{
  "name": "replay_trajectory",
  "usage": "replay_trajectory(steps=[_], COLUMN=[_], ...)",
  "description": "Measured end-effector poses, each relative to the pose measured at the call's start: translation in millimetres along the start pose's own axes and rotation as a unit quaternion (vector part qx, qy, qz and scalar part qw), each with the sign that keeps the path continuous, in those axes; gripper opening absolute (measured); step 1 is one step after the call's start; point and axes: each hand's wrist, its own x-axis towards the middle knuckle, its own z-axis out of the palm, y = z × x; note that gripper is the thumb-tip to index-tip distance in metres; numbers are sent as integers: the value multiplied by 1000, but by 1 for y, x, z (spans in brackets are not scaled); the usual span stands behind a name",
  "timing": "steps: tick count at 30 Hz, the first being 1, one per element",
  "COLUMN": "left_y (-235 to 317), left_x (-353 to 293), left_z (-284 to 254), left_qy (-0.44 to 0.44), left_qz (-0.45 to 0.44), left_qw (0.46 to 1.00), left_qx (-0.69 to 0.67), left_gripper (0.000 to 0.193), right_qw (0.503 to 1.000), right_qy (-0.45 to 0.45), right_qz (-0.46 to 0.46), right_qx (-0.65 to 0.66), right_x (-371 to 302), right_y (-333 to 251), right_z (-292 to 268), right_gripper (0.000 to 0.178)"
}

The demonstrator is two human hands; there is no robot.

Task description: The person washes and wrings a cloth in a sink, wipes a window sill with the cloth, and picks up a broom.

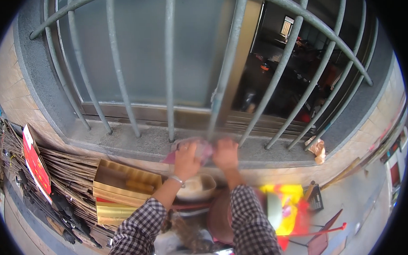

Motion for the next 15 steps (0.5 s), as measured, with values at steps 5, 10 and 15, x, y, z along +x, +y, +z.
replay_trajectory(steps=[5, 10, 15], left_y=[-14, -20, -59], left_x=[-1, 14, 6], left_z=[11, 13, -45], left_qy=[25, -1, -61], left_qz=[-16, 15, 76], left_qw=[997, 993, 990], left_qx=[-74, -118, -97], left_gripper=[56, 70, 66], right_qw=[1000, 999, 1000], right_qy=[-4, 28, -2], right_qz=[-8, -20, 13], right_qx=[-1, -35, -1], right_x=[-8, 1, 27], right_y=[-8, 30, 26], right_z=[9, 14, 28], right_gripper=[31, 30, 48])
